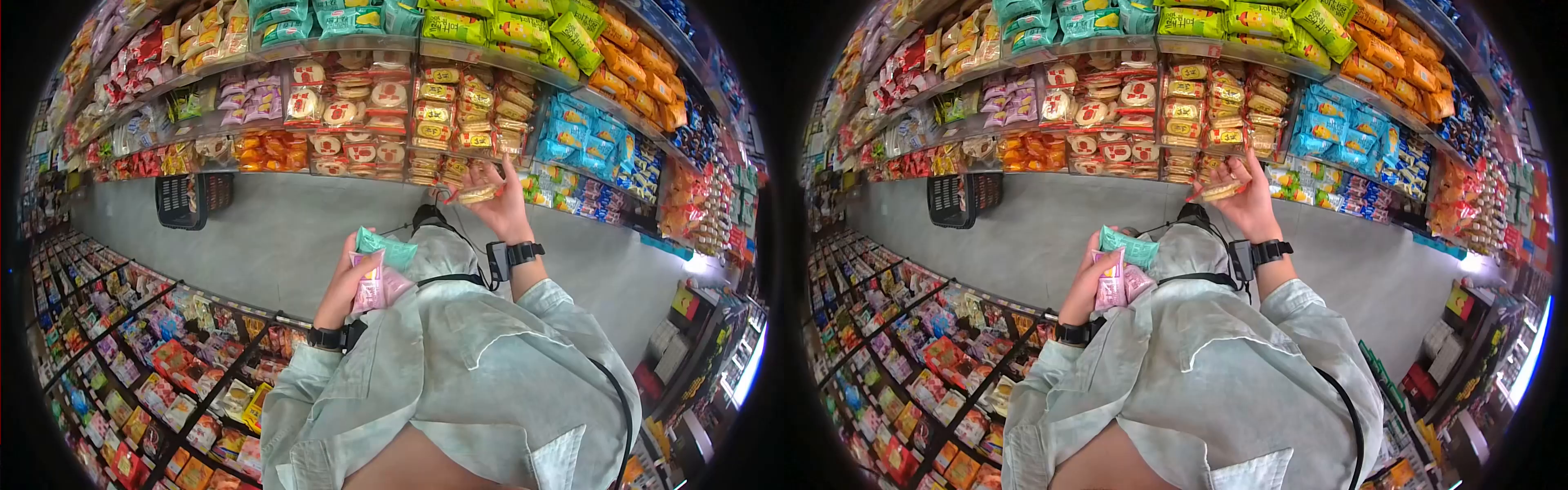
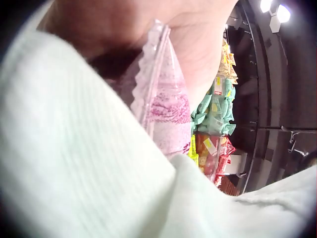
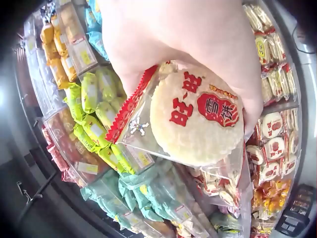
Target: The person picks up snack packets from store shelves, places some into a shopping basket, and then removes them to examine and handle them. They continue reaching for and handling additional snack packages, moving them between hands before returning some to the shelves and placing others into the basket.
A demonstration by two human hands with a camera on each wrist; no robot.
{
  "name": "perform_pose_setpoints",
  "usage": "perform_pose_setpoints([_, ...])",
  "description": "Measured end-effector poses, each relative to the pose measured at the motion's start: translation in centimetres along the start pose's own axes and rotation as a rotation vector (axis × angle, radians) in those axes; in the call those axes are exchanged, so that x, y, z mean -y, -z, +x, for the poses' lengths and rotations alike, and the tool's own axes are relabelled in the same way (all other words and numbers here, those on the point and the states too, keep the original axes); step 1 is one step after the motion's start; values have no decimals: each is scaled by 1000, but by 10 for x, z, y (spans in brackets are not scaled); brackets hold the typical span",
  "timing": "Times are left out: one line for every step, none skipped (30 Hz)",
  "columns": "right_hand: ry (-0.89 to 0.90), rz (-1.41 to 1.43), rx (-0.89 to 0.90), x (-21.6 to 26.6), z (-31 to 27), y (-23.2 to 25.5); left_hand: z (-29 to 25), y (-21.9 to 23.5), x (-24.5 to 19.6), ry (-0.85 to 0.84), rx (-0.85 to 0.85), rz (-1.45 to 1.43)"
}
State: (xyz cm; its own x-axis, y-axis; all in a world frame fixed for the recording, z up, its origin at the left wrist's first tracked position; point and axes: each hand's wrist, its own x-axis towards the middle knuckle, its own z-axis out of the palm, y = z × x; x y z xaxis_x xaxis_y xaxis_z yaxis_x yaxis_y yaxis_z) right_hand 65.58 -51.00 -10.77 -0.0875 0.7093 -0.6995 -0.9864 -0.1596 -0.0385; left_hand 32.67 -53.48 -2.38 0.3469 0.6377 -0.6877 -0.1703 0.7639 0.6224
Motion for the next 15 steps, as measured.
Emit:
perform_pose_setpoints([-7, -15, 24, -3, -5, 3, -1, 6, -1, 5, 18, -7])
perform_pose_setpoints([8, -61, -12, -7, -9, 6, -2, 13, -1, 9, 36, -17])
perform_pose_setpoints([18, -79, -33, -12, -13, 8, -5, 21, -1, 9, 55, -26])
perform_pose_setpoints([26, -98, -52, -18, -15, 10, -7, 31, -2, 7, 67, -36])
perform_pose_setpoints([33, -120, -70, -27, -15, 11, -11, 43, -2, 3, 78, -49])
perform_pose_setpoints([38, -121, -44, -38, -14, 11, -15, 55, -2, -3, 87, -63])
perform_pose_setpoints([28, -139, -14, -48, -14, 10, -19, 68, -1, -9, 100, -62])
perform_pose_setpoints([18, -157, 14, -60, -14, 9, -24, 82, -1, -15, 113, -60])
perform_pose_setpoints([7, -174, 41, -76, -17, 3, -29, 97, -1, -19, 126, -59])
perform_pose_setpoints([3, -185, 50, -92, -19, -3, -35, 110, 0, -29, 135, -62])
perform_pose_setpoints([-2, -198, 59, -109, -22, -10, -41, 123, 0, -40, 144, -67])
perform_pose_setpoints([-7, -212, 69, -124, -24, -19, -46, 136, 0, -53, 153, -73])
perform_pose_setpoints([-7, -216, 68, -137, -25, -22, -50, 148, 0, -73, 162, -64])
perform_pose_setpoints([-9, -219, 65, -150, -25, -23, -55, 160, 0, -91, 169, -55])
perform_pose_setpoints([-12, -221, 63, -161, -24, -26, -59, 172, 1, -110, 173, -45])
